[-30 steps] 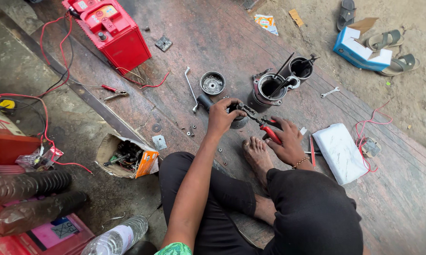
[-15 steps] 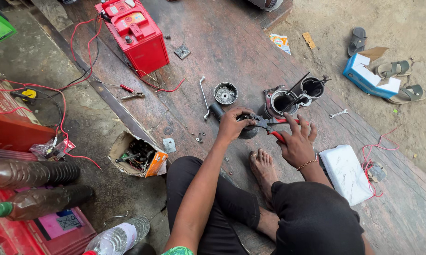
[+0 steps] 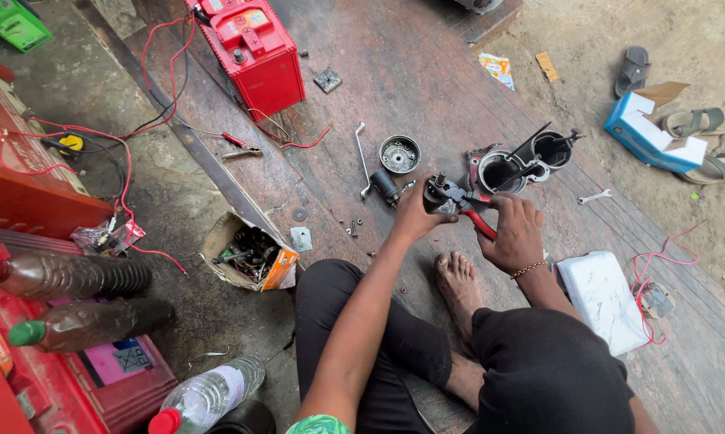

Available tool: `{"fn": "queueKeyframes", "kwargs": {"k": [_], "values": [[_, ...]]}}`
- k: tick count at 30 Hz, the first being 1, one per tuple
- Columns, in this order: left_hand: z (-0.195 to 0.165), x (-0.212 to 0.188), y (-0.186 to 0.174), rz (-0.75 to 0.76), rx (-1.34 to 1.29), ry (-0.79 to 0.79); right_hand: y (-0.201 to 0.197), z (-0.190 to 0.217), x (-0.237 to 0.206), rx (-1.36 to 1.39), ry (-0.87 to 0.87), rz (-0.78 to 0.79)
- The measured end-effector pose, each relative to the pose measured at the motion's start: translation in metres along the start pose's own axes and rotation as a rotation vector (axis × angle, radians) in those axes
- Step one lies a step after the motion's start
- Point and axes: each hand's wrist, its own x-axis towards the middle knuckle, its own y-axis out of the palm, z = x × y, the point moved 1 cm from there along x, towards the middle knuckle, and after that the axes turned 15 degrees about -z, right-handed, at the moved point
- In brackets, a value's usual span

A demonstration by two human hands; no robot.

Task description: The person sits on the floor of a repair shop and disassembles a starter motor by hand, using pliers to remove parts and a screwdriver on the housing, placing removed components and screws on the floor beside them.

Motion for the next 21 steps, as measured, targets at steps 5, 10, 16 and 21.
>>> {"fn": "queueKeyframes", "kwargs": {"k": [5, 10, 16, 21], "values": [[-0.006, 0.002, 0.009, -0.085, -0.049, -0.082, 0.003, 0.005, 0.009, -0.215, 0.064, 0.162], [-0.008, -0.004, 0.003, -0.086, 0.03, -0.007, -0.004, -0.004, 0.015, -0.208, 0.03, 0.232], [-0.015, -0.013, 0.007, 0.07, -0.024, -0.137, -0.016, -0.012, 0.007, -0.282, 0.055, 0.339], [-0.016, -0.019, 0.019, 0.04, -0.084, 0.066, -0.02, -0.022, -0.007, -0.275, 0.093, 0.357]]}}
